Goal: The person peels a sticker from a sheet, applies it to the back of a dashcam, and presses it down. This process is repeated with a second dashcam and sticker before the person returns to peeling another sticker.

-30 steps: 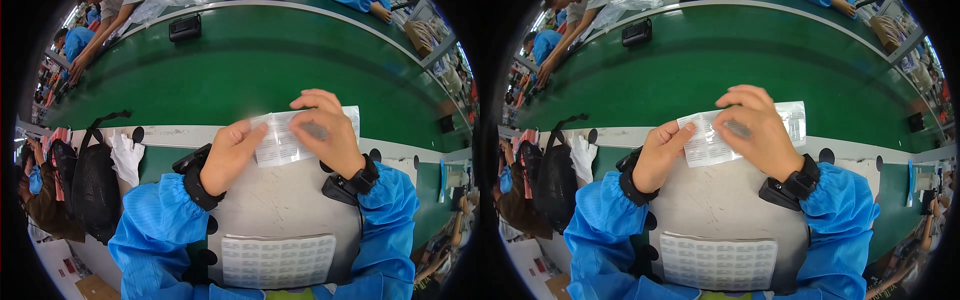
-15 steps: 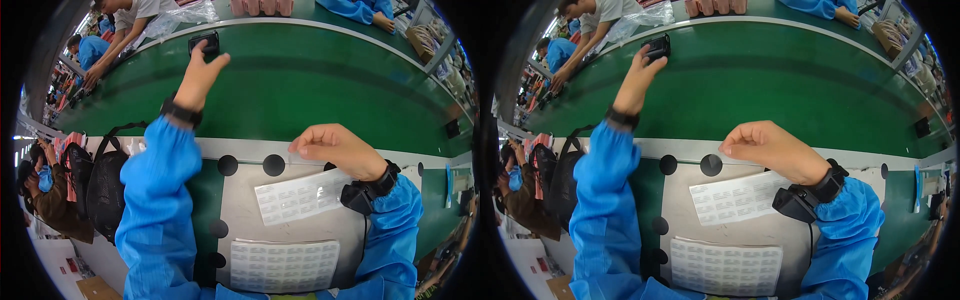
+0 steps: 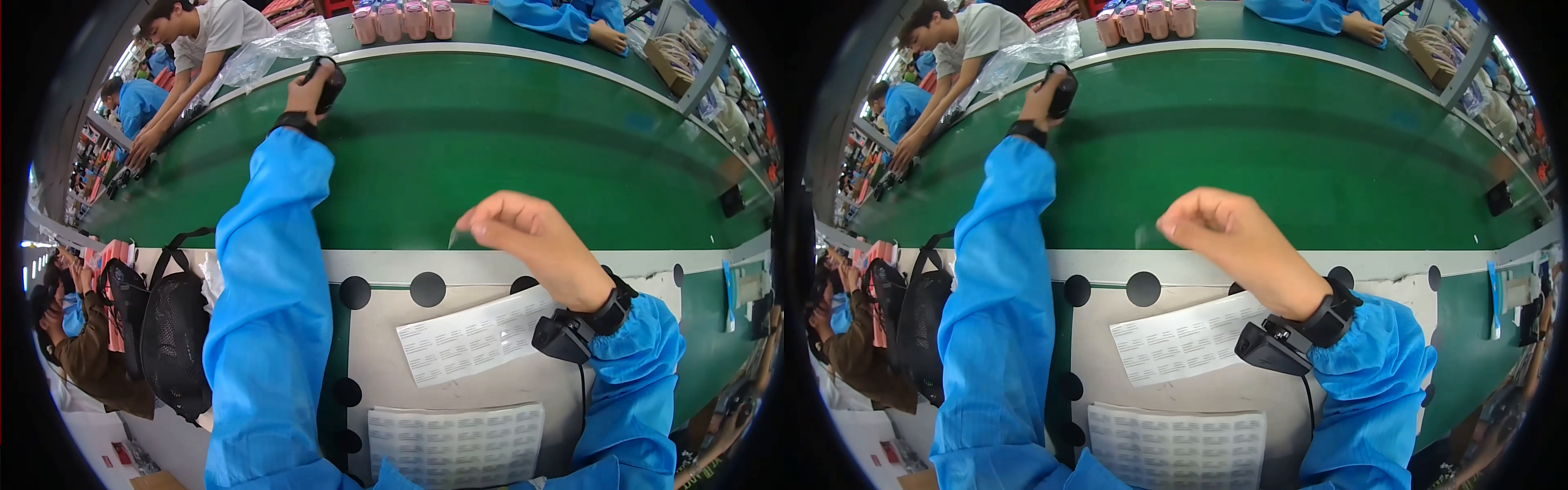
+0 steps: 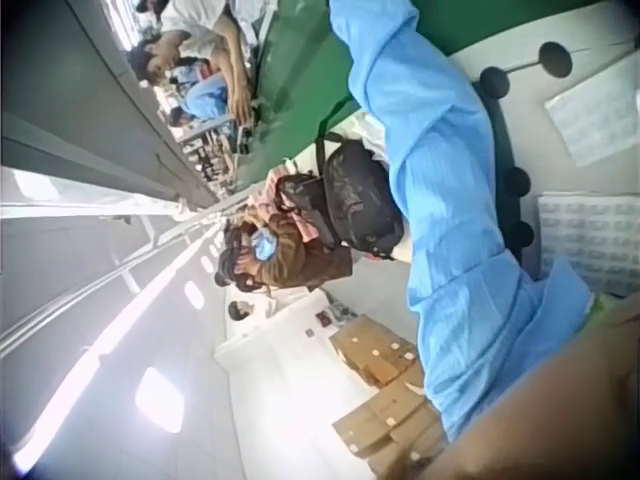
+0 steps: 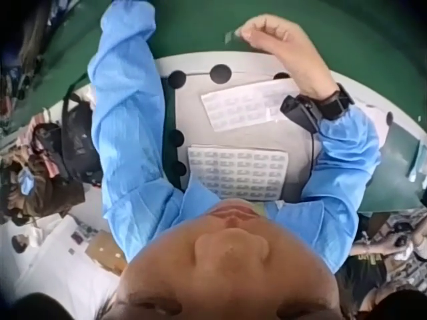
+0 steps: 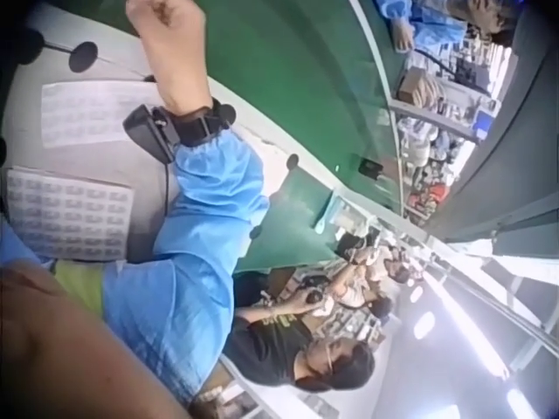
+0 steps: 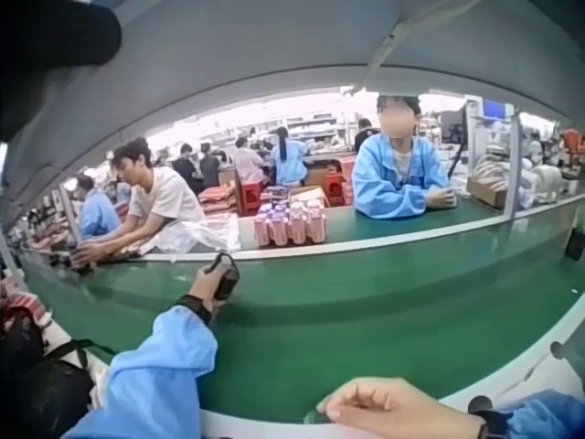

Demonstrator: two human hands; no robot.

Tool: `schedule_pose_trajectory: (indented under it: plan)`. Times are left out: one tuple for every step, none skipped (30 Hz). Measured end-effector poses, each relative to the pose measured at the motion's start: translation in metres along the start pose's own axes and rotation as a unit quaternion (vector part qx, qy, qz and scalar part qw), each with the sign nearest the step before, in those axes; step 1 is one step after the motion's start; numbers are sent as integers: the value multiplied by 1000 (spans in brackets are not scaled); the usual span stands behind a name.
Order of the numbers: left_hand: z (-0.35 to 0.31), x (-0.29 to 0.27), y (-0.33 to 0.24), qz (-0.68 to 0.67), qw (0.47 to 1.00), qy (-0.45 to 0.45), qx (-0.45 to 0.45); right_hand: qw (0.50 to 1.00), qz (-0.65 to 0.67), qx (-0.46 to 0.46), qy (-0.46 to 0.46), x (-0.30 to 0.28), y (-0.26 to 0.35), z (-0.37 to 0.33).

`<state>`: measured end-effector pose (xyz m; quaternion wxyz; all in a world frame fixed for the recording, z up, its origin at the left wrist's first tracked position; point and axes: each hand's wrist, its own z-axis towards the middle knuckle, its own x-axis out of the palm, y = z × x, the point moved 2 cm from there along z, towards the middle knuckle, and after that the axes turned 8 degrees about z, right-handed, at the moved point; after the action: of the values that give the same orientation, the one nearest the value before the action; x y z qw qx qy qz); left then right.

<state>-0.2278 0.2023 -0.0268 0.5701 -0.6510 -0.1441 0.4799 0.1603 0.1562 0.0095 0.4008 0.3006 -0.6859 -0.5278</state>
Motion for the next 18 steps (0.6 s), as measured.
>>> schedule_pose_trajectory:
  plan:
    - [-26,-4,-19,-242,957,146,-62,1000,2,-3,1,-1,2,0]
    - [-50,-3,-33,-361,901,229,-75,998,42,-24,-32,-5,5,0]
    - [-79,-1,-47,-471,823,306,-86,993,82,-45,-65,-9,7,-1]
    - [-110,3,-57,-502,793,339,-73,986,123,-64,-96,-11,7,-2]
    - [-142,8,-68,-532,759,370,-59,986,124,-64,-96,-11,8,-4]
    - [-173,8,-78,-529,741,408,-71,981,127,-94,-112,-10,11,-6]
    - [-199,10,-81,-527,720,445,-86,976,129,-120,-131,-10,12,-6]
    - [-221,15,-81,-528,718,446,-87,969,131,-147,-150,-10,12,-7]
    - [-243,18,-83,-530,708,456,-100,969,129,-148,-153,-6,12,-10]
    - [-259,18,-84,-532,700,463,-113,968,114,-171,-145,3,13,-10]
    - [-272,19,-83,-532,700,463,-113,966,99,-194,-139,11,13,-11]
    - [-283,21,-83,-520,710,461,-113,963,82,-217,-134,15,14,-13]
    - [-291,22,-83,-508,720,460,-113,963,81,-217,-136,17,14,-17]
    - [-295,24,-84,-496,729,458,-114,962,31,-232,-141,18,16,-20]
    - [-295,24,-82,-495,730,458,-114,959,-16,-246,-143,20,16,-22]
    - [-293,24,-78,-468,754,453,-87,953,-63,-260,-144,21,16,-23]
    - [-291,25,-75,-440,776,448,-60,953,-61,-259,-144,21,17,-23]
    - [-290,24,-73,-411,797,442,-32,944,-62,-291,-140,20,18,-22]
